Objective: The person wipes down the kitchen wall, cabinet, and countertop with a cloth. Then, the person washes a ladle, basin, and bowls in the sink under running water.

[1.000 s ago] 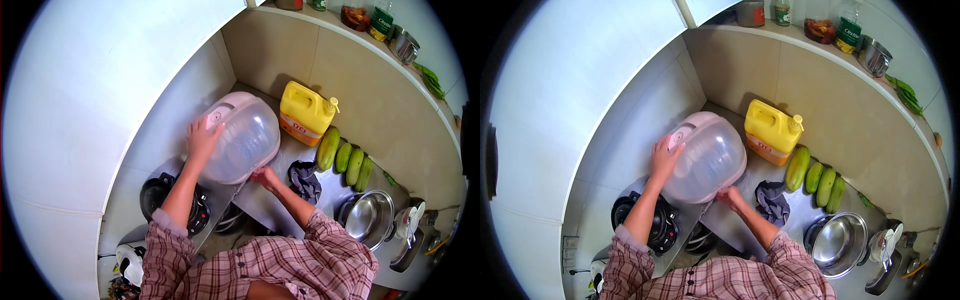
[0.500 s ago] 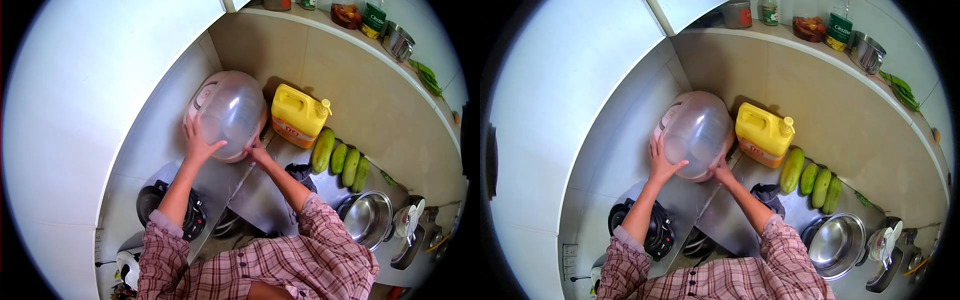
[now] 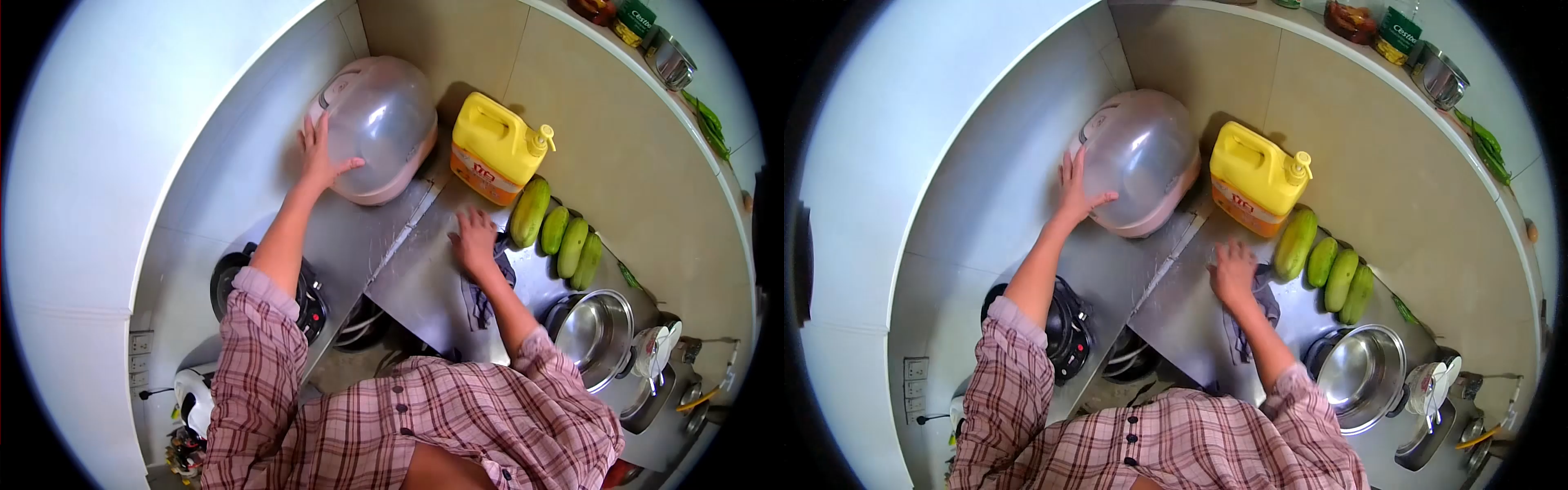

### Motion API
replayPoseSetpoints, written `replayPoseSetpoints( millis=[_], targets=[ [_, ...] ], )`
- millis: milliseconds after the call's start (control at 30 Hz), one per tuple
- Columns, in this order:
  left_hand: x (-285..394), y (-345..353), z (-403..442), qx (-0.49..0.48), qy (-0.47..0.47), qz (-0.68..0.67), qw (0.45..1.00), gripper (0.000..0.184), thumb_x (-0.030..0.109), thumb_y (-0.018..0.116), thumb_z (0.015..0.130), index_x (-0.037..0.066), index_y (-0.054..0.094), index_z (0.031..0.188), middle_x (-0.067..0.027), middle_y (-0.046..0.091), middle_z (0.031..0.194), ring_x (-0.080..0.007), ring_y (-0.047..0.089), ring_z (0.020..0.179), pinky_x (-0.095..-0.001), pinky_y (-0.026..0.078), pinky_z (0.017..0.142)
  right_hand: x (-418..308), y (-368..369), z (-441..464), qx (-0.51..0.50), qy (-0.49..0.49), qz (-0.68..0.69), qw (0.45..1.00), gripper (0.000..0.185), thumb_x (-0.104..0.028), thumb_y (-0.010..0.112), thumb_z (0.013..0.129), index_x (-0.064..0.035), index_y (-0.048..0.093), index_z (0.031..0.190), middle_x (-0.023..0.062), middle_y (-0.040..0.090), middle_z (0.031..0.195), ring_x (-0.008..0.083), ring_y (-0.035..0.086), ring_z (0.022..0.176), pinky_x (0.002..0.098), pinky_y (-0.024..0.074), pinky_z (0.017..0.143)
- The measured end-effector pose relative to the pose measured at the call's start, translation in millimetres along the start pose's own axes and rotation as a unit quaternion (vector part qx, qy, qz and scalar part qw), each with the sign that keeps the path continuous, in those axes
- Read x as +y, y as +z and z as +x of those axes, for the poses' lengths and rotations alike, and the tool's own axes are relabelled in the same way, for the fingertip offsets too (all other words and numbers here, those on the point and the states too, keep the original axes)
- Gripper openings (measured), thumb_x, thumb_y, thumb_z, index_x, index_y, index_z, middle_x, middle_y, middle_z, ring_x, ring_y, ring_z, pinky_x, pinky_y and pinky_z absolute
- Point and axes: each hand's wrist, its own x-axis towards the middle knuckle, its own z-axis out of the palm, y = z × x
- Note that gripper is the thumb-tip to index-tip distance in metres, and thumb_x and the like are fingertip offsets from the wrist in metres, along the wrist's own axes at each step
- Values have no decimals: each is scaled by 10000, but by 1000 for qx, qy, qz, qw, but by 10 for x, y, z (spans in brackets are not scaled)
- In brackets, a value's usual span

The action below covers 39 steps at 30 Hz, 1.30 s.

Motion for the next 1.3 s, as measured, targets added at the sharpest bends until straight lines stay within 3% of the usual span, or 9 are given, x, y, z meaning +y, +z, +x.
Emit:
replayPoseSetpoints(
  millis=[100,267,533,600,700,767,933,1167,1300],
  targets=[
    [296,-140,-134,12,-40,13,999,1178,429,868,635,189,154,1541,-242,95,1584,-481,146,1435,-537,243,1151,4,-56,-878,-45,103,-52,992,599,-196,681,774,-133,517,1346,214,355,1484,428,426,1246,579,337,978],
    [499,-133,-806,118,69,-41,990,903,226,759,800,125,228,1523,-246,187,1559,-453,255,1404,-500,306,1124,73,267,-1381,16,-50,4,999,534,-46,545,773,-158,573,1295,177,449,1403,405,469,1151,525,366,953],
    [353,324,-2978,-160,44,-169,972,498,170,680,845,44,537,1305,-251,437,1425,-384,436,1323,-428,377,1094,41,621,692,65,-49,209,975,410,-70,589,790,-5,561,1193,246,603,1109,432,552,1003,465,415,942],
    [344,302,-3473,-224,27,-210,951,470,167,666,862,65,542,1303,-224,436,1434,-380,453,1308,-419,395,1081,-143,759,767,57,31,223,973,515,-130,628,807,-10,506,1292,266,565,1214,443,526,1111,492,391,999],
    [188,301,-4179,-246,-23,-210,946,489,191,666,865,103,530,1326,-194,425,1449,-373,483,1275,-414,433,1037,-407,784,77,140,-158,139,968,701,-206,670,808,-28,385,1424,284,414,1407,473,402,1285,550,290,1095],
    [103,249,-4551,-242,-75,-212,944,485,222,673,849,114,552,1307,-184,464,1419,-377,513,1237,-422,451,1011,-628,563,-469,9,-156,133,979,770,-206,674,798,-21,334,1464,263,275,1509,486,265,1381,596,180,1139],
    [-14,119,-5074,-256,-164,-223,926,447,226,656,851,112,571,1275,-148,550,1330,-329,578,1156,-400,483,956,-582,739,-914,-91,-319,45,942,672,-135,663,736,-91,483,1383,241,384,1435,434,418,1253,520,310,1061],
    [38,-39,-5060,-261,-172,-203,928,426,272,637,881,110,577,1270,-134,599,1261,-322,603,1108,-385,499,918,-1906,1442,524,-45,-345,279,895,446,-74,579,747,-85,597,1193,130,607,1194,357,520,1090,464,387,935],
    [-23,-192,-5060,-244,-204,-190,929,429,286,640,889,98,580,1270,-142,613,1243,-327,602,1111,-390,496,923,-3000,1525,986,-172,-316,206,910,443,-188,562,848,-212,566,1290,57,570,1316,319,461,1222,585,343,967]
  ],
)
